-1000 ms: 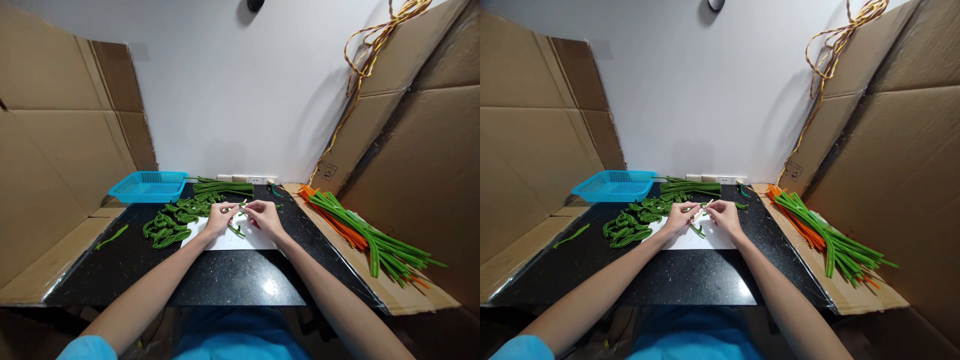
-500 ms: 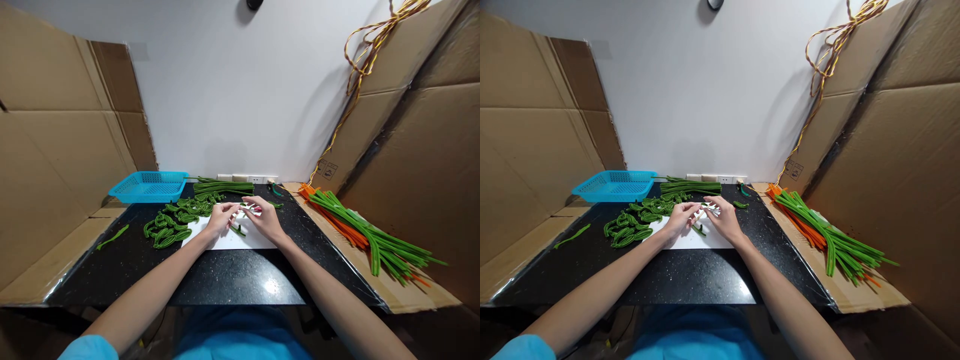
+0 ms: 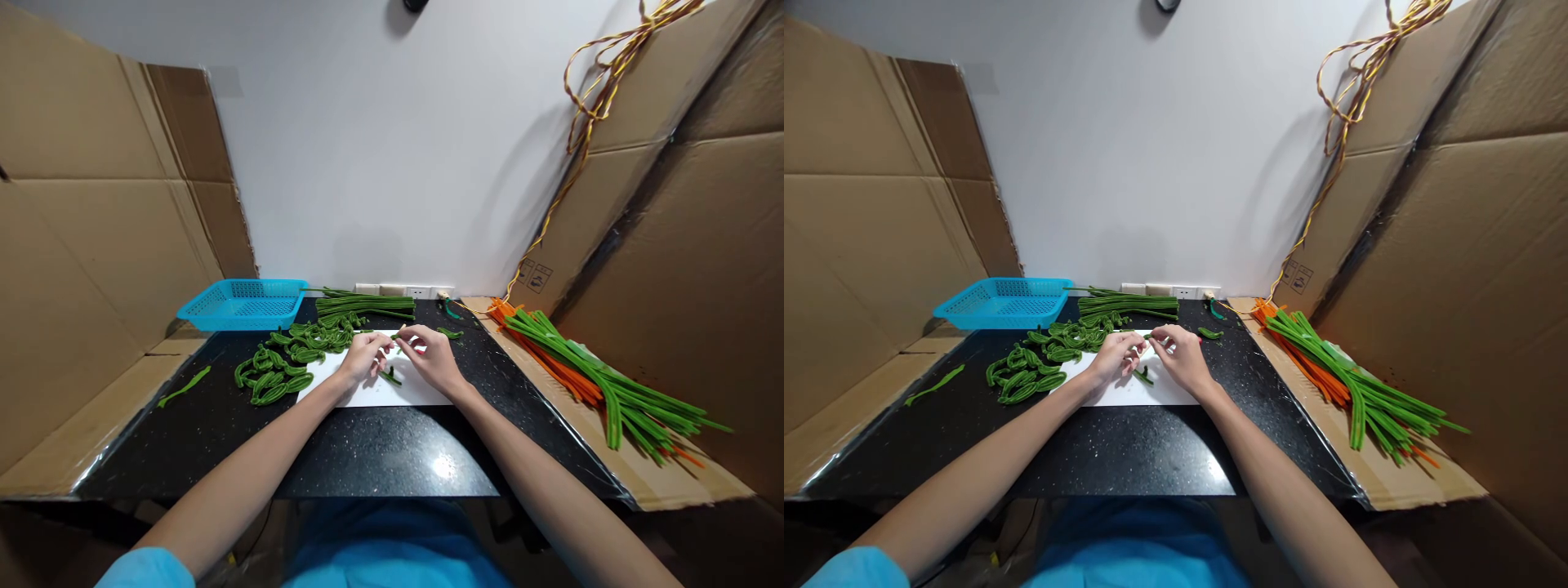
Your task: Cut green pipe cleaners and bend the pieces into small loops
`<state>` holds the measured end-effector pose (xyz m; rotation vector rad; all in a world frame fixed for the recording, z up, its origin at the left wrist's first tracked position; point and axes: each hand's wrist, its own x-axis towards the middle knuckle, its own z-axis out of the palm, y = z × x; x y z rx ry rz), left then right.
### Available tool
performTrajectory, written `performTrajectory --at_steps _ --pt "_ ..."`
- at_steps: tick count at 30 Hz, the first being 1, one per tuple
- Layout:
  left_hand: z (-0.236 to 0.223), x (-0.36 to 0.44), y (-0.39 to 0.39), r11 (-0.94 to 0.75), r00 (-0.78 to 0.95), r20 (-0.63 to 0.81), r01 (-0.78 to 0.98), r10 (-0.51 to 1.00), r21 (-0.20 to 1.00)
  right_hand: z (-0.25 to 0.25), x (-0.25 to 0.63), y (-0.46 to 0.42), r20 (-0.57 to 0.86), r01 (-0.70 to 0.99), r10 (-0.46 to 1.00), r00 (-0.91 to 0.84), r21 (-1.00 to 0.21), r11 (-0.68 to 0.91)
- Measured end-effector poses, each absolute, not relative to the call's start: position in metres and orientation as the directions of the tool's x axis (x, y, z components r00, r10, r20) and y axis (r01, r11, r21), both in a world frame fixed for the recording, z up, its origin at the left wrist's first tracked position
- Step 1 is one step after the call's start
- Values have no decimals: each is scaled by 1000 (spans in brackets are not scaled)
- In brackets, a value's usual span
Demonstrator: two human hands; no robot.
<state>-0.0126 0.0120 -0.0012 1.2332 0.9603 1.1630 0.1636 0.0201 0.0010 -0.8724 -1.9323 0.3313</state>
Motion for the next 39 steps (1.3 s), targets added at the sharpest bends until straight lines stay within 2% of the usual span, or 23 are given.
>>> performTrajectory --at_steps 9,15,19,22,26,31,35,39 --pt "-1 -12 8 37 267 -11 -92 964 995 5 162 15 643 467 708 -293 -550 693" --pt "2 -12 5 30 271 -4 -90 963 995 6 163 14 679 485 671 -298 -498 719" --pt "1 -14 7 17 279 -1 -58 960 998 4 165 17 653 506 691 -309 -503 701" --pt "-2 -15 10 -8 243 23 -66 970 998 3 165 18 614 473 723 -318 -558 682" --pt "-3 -14 10 -90 202 98 -47 974 995 4 162 19 517 355 790 -328 -708 611" --pt "0 -13 7 -325 251 303 53 919 944 2 163 26 394 119 858 -331 -884 452" --pt "-2 -14 7 -517 237 471 194 850 834 -2 168 33 313 15 875 -369 -939 343" --pt "-4 -15 7 -557 253 505 214 825 802 -1 170 33 261 -36 897 -358 -963 266"
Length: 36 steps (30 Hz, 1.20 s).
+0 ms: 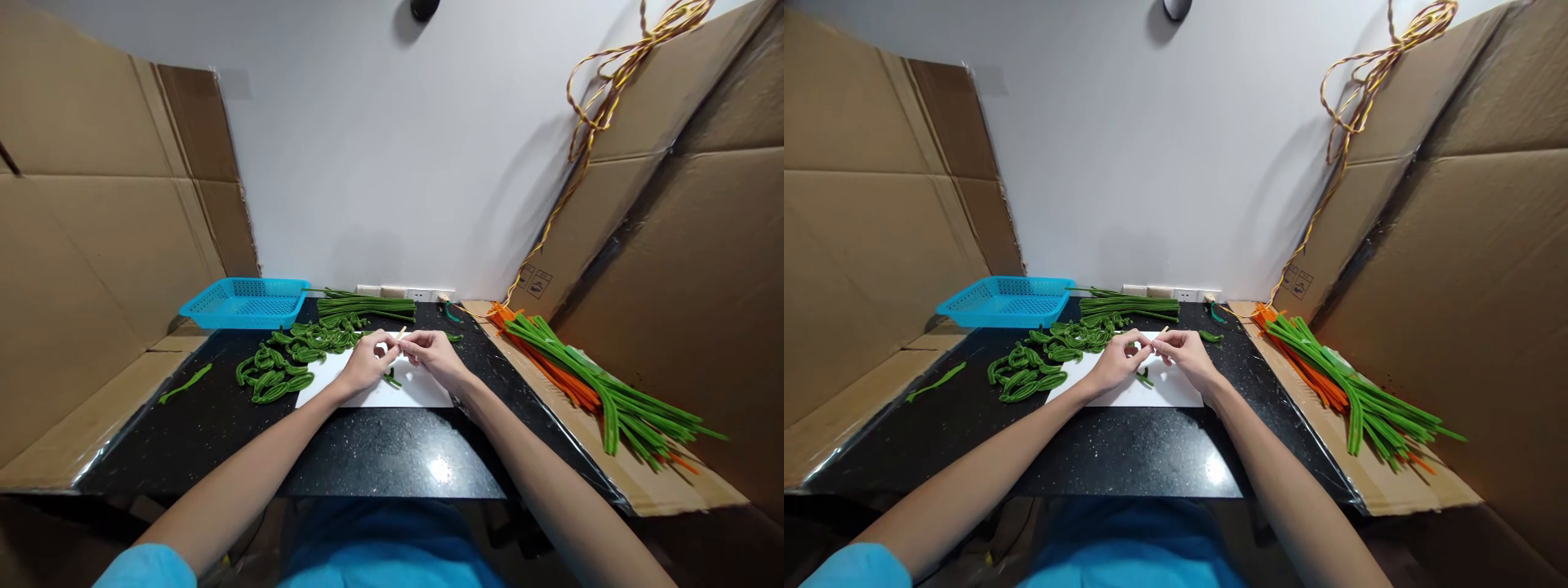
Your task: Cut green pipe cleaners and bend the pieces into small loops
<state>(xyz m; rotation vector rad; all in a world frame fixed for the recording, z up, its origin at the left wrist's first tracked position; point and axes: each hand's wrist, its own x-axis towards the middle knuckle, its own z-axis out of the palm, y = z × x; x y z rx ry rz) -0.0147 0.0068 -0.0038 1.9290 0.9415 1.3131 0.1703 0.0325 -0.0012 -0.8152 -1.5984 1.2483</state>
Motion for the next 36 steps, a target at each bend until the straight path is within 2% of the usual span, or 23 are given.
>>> performTrajectory --at_steps 6,13,23,30,36 --pt "-4 -14 6 -546 271 495 162 826 822 4 170 29 201 -18 922 -331 -978 206" --pt "-8 -13 9 -535 215 498 179 840 826 5 168 28 223 -31 922 -318 -974 225" --pt "-7 -15 11 -514 158 492 167 856 841 6 166 28 349 -12 896 -274 -933 360" --pt "-5 -14 6 -497 266 447 165 854 852 2 167 29 419 50 857 -299 -890 453" --pt "-7 -17 6 -513 290 451 193 844 837 6 168 26 448 96 827 -340 -858 504"
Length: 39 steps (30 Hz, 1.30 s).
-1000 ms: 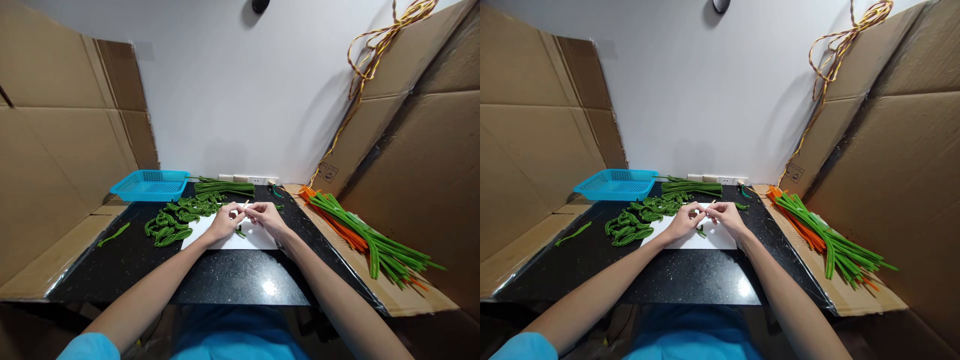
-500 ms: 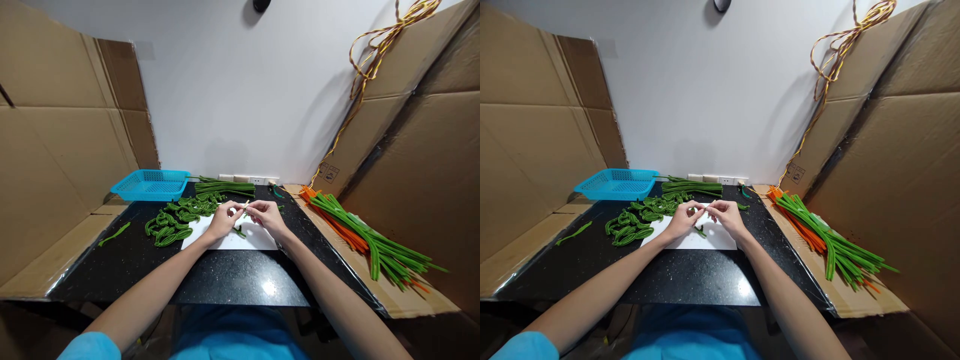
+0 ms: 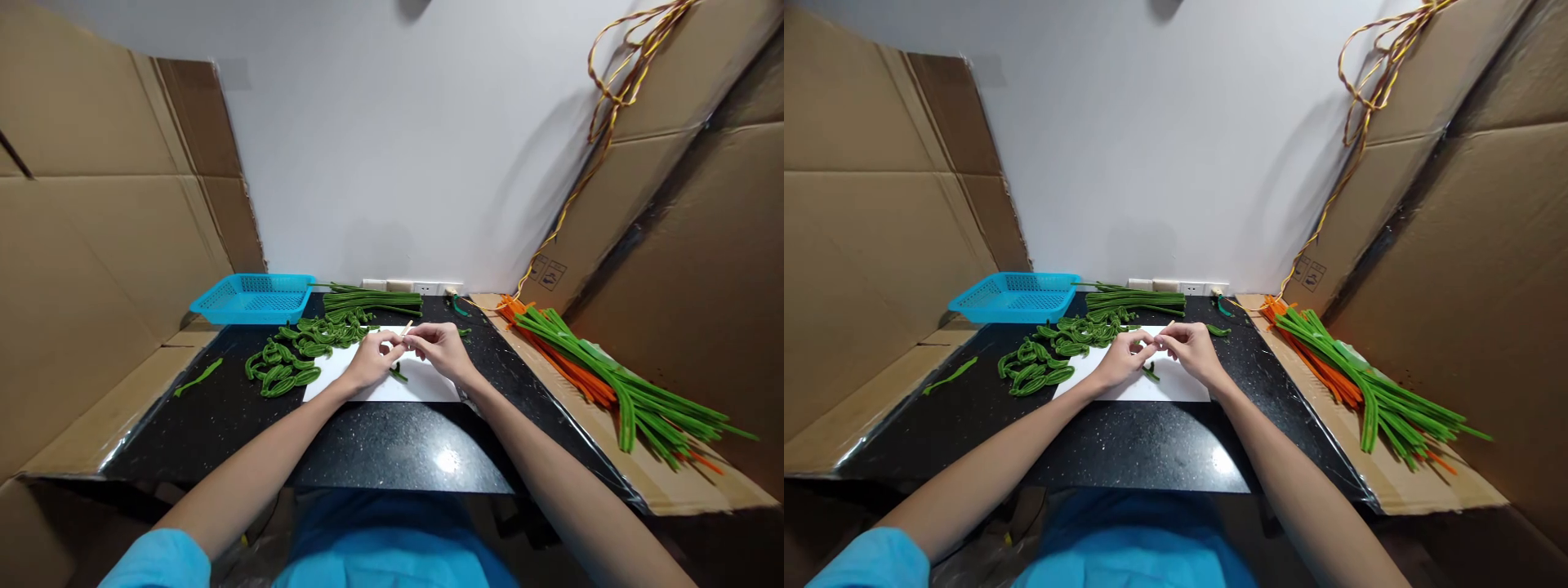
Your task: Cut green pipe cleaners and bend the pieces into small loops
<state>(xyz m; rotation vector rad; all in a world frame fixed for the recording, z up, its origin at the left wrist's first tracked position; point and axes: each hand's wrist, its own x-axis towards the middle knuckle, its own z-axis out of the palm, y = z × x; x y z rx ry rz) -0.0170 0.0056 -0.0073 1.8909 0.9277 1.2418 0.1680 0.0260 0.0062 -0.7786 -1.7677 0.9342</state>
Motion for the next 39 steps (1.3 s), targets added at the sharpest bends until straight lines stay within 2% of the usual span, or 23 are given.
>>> performTrajectory --at_steps 6,10,18,28,34,39 --pt "-7 -21 3 -529 258 465 318 847 787 9 166 20 516 234 777 -360 -757 610" --pt "-9 -20 6 -538 223 490 367 843 759 4 166 23 543 294 783 -303 -728 619" --pt "-10 -21 11 -550 104 564 423 819 720 -1 169 26 580 329 763 -285 -689 646" --pt "-4 -20 1 -536 143 569 575 810 618 1 165 20 584 441 742 -329 -600 667" --pt "-6 -18 -2 -513 161 538 607 827 607 -3 161 20 560 430 737 -377 -599 675" --pt "-9 -17 1 -502 149 535 611 832 612 -6 159 22 626 448 704 -336 -551 704"
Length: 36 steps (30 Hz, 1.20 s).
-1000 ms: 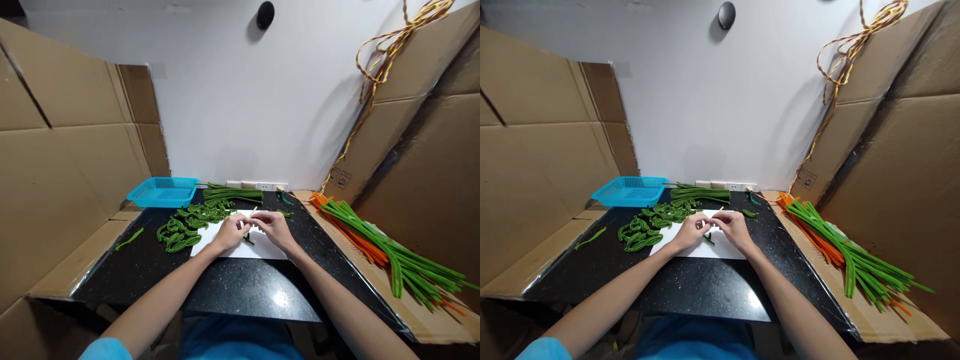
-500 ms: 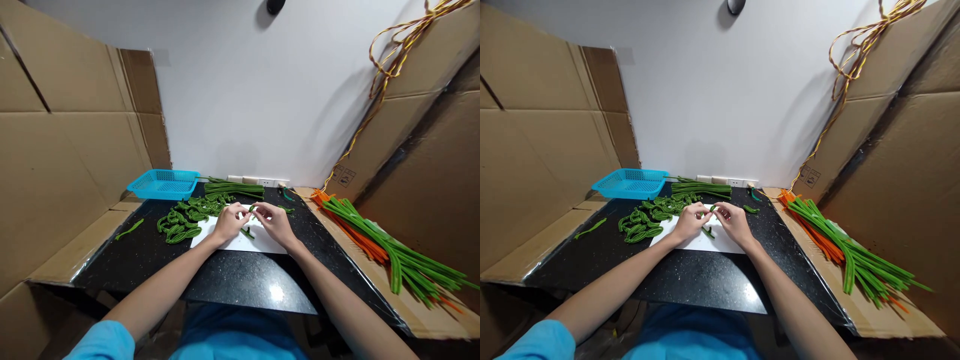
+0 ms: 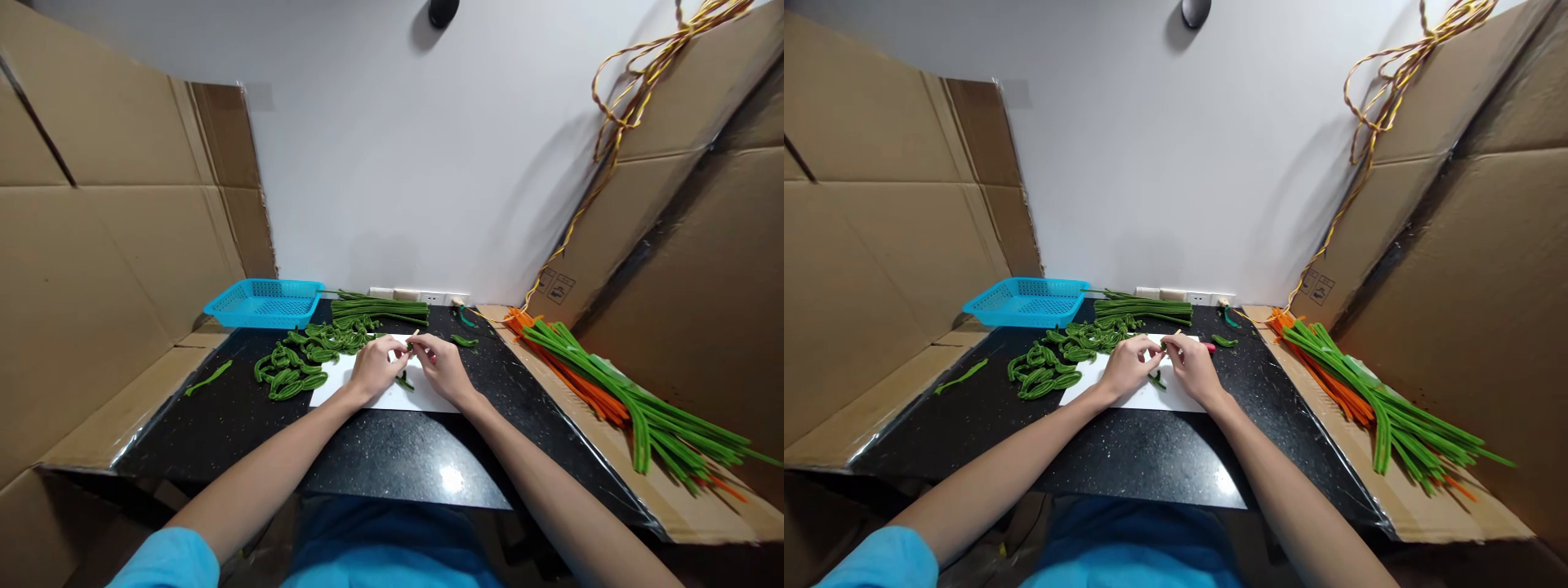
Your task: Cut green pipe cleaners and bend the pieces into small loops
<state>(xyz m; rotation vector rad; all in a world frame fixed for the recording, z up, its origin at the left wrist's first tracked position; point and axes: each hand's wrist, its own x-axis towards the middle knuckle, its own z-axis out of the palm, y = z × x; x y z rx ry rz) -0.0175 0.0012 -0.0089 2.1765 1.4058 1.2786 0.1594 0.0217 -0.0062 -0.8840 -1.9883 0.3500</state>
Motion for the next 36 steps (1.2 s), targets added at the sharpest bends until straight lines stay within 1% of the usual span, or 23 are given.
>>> performTrajectory --at_steps 3,8,11,16,19,23,26,30,33,36 --pt "-10 -18 4 -492 131 525 588 841 642 -4 159 22 622 450 695 -361 -537 714" --pt "-10 -19 8 -464 99 487 515 868 721 -1 161 21 596 433 712 -370 -568 700" --pt "-11 -20 9 -455 94 470 473 878 755 -2 163 22 600 439 706 -376 -556 706" --pt "-14 -23 11 -476 100 492 476 865 740 -3 163 19 580 475 659 -479 -459 750" --pt "-14 -23 12 -476 91 502 497 860 725 -2 162 17 580 519 646 -496 -399 756" --pt "-14 -22 12 -468 60 509 495 859 732 -2 161 16 584 556 658 -476 -380 739" --pt "-12 -21 11 -467 68 498 475 865 746 -3 162 17 592 574 664 -457 -374 728" --pt "-8 -24 12 -476 66 518 504 853 720 -2 163 19 605 620 684 -408 -366 694" --pt "-5 -29 17 -485 14 557 511 830 709 1 170 23 647 665 688 -330 -357 656" --pt "-4 -36 22 -458 -84 546 448 834 768 4 183 32 664 699 707 -243 -385 602"
